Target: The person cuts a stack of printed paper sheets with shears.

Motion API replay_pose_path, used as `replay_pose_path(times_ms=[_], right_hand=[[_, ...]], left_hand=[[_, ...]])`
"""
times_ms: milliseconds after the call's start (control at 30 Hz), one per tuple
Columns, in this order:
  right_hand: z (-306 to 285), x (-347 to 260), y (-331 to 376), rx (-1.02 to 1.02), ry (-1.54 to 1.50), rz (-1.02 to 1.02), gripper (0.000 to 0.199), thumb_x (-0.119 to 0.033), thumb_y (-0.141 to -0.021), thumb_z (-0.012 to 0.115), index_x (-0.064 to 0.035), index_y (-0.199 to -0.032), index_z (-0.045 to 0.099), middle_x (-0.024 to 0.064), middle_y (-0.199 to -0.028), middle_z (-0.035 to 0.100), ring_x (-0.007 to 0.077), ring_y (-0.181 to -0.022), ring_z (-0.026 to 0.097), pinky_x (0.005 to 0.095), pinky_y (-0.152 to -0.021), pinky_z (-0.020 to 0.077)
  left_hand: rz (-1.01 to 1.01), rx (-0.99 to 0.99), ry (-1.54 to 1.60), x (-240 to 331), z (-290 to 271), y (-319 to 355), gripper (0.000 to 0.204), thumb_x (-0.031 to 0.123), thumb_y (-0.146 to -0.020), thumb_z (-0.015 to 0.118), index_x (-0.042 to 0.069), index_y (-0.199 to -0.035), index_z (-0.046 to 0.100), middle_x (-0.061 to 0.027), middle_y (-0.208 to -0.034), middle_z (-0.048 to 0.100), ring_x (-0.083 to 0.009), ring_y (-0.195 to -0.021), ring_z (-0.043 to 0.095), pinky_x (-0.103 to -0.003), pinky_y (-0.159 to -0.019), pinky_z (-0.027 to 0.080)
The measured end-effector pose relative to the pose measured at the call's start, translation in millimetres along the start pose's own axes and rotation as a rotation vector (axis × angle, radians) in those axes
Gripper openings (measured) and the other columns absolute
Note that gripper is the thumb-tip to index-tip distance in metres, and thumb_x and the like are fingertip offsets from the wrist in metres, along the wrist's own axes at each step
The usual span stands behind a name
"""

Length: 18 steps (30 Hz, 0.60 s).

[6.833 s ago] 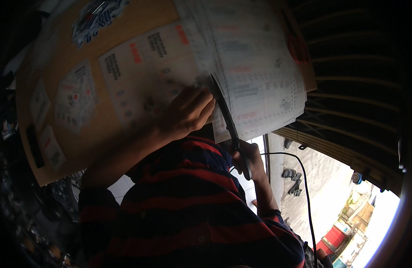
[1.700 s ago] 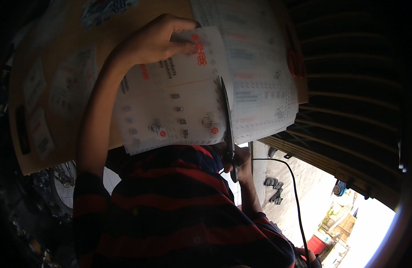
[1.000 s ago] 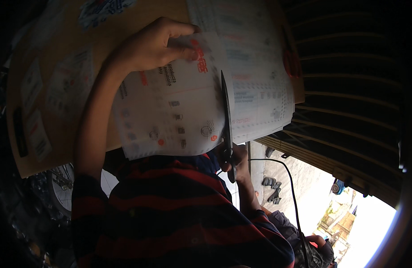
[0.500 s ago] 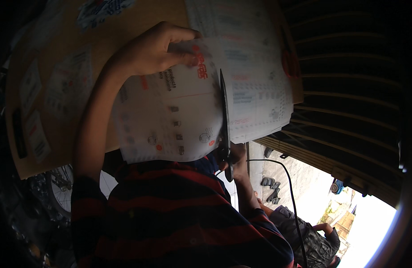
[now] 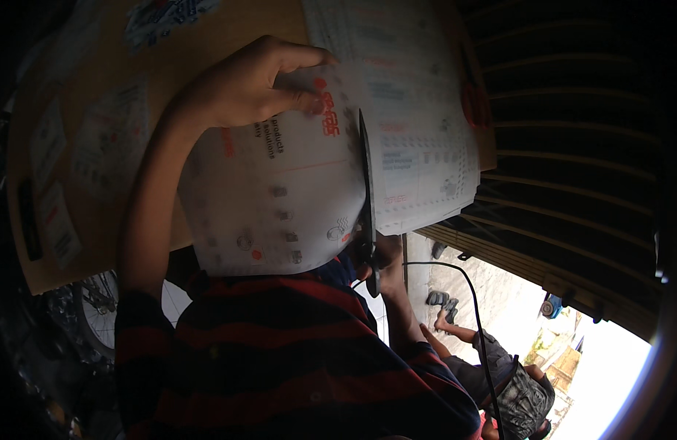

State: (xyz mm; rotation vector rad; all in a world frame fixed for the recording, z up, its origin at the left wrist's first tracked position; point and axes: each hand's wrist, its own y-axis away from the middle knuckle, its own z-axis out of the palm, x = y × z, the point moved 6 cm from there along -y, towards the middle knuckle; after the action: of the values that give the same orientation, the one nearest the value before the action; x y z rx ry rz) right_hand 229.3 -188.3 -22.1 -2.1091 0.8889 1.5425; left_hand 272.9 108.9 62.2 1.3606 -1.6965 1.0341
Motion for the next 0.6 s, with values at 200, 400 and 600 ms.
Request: replay_pose_path(times_ms=[200,400,600], right_hand=[[0,-14,-4,0.032,-0.014,-0.019,0.057,-0.054,-0.067,0.079,-0.0009,-0.076,0.060,0.0012,-0.057,0.052,0.0097,-0.048,0.051,0.0248,-0.045,0.0370],[-1,-25,-9,0.025,-0.051,-0.044,0.061,-0.059,-0.068,0.076,-0.0007,-0.078,0.060,0.0004,-0.058,0.052,0.0083,-0.048,0.049,0.0243,-0.045,0.0362],[-4,-19,-7,0.026,0.061,-0.053,0.068,-0.061,-0.063,0.078,0.0018,-0.083,0.062,0.0017,-0.057,0.052,0.0089,-0.049,0.050,0.0246,-0.046,0.0370]], left_hand=[[0.022,-0.013,0.048,5,0,1,0.041,0.011,-0.080,0.071,0.000,-0.118,0.059,-0.0106,-0.094,0.070,-0.0163,-0.084,0.067,-0.030,-0.078,0.051],[0.028,-0.047,0.000,2,4,1,0.050,0.012,-0.077,0.072,0.006,-0.124,0.057,-0.0122,-0.104,0.068,-0.0236,-0.094,0.067,-0.038,-0.090,0.050],[0.009,-0.088,0.066,-1,9,0,0.058,0.015,-0.076,0.071,0.010,-0.131,0.052,-0.0145,-0.114,0.065,-0.0272,-0.104,0.064,-0.045,-0.097,0.047]])
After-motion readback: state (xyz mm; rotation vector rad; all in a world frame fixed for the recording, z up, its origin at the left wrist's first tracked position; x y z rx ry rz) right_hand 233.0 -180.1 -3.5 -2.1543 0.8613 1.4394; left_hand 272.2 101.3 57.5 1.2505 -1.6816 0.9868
